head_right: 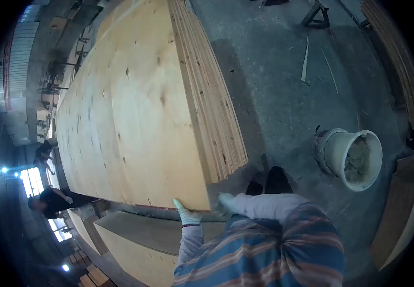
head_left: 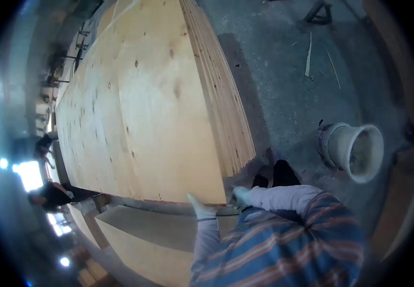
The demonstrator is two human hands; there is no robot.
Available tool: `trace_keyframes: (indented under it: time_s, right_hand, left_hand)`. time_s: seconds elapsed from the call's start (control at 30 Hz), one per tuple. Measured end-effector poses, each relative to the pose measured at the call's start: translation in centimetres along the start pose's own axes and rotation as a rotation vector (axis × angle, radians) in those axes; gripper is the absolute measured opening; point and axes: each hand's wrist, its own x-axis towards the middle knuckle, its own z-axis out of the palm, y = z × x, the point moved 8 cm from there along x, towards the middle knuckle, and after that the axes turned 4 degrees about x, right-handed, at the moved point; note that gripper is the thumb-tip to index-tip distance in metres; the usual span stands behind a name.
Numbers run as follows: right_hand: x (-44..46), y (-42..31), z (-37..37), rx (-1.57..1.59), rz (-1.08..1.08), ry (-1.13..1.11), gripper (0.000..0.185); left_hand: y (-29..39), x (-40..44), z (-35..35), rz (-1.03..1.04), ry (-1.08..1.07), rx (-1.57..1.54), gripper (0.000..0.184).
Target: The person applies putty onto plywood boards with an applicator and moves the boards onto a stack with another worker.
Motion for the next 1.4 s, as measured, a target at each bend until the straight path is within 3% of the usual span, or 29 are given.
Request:
trace_keyframes:
  time_s: [0.13,0.3,0.53,0.7,0.77,0.83,0.93,0.97,1.0,1.03,1.07,1.1,1.13,1.17,1.23,1.27,1.3,1.37,1.4]
  right_hand:
    - [-1.0,0.6,-7.2,0.379,0.135,0.120,0.076]
    - [-1.5,-1.4,-10.5,0.586,0.166,0.164,0.074]
    - [-5.8,-2.8,-12.1,0.566,-0.164,0.345,0.071]
    - [-7.7,0.1,-15.4,0.701,-0.206,0.476,0.067]
    - [-8.7,2.9,-17.3,0.699,-0.248,0.524,0.061]
    - [-10.4,6.2,-20.3,0.640,-0.450,0.370,0.053]
    - [-24.4,8.3,-25.3,0.496,-0.488,0.788,0.030]
    - [-27.2,10.8,-28.8,0.745,-0.536,0.776,0.022]
    - [-27.1,14.7,-34.1,1.069,-0.837,0.475,0.020]
    - [-31.7,16.7,-37.2,1.266,-1.063,0.507,0.021]
    - [-36.9,19.9,-40.9,0.999,-0.945,0.950,0.022]
    - [-40.3,21.8,-42.9,1.006,-0.868,1.214,0.022]
    - [-41.9,23.3,-47.0,0.726,-0.815,1.354,0.021]
    - [-42.9,24.4,-50.8,0.439,-0.748,1.462,0.020]
    - [-44.0,22.7,-52.7,-0.303,-0.531,1.499,0.020]
    - [-44.2,20.7,-53.3,-0.665,-0.410,1.468,0.022]
    - [-43.7,18.5,-53.8,-0.850,-0.133,1.303,0.029]
    - [-39.9,17.6,-55.3,-1.113,-0.104,1.244,0.035]
    - [-38.1,17.7,-57.0,-1.089,-0.100,1.271,0.033]
  left_hand:
    - [0.2,0.2,1.3,-0.030,0.063,-0.017,0.079]
    - [-0.3,2.5,1.2,-0.032,-0.072,-0.056,0.079]
    - [1.0,2.9,7.6,-0.040,0.013,-0.023,0.085]
    - [1.6,3.2,8.0,0.087,0.064,0.088,0.090]
    - [0.6,3.3,8.2,0.085,0.046,0.115,0.089]
    - [0.7,5.8,5.4,0.073,-0.016,0.159,0.087]
    - [2.3,7.3,1.3,-0.055,-0.064,0.384,0.089]
    - [3.8,7.6,0.5,-0.085,-0.051,0.347,0.081]
    - [6.3,5.2,2.7,0.289,0.025,0.511,0.080]
    - [9.0,1.4,4.9,0.708,0.259,0.826,0.079]
    - [10.4,-3.1,6.9,1.003,0.597,1.060,0.079]
    - [9.4,-2.6,9.8,1.144,0.594,1.399,0.084]
    - [8.5,-1.9,12.1,1.285,0.582,1.743,0.088]
    - [7.3,-0.3,12.7,1.186,0.536,1.860,0.090]
    - [5.1,3.3,13.5,0.982,0.458,2.079,0.094]
    - [5.3,5.3,13.8,0.949,0.429,2.024,0.098]
    - [6.5,6.8,12.5,0.904,0.420,1.979,0.102]
    - [8.5,7.8,11.3,0.791,0.414,1.925,0.110]
    - [8.8,8.1,11.8,0.732,0.404,1.906,0.115]
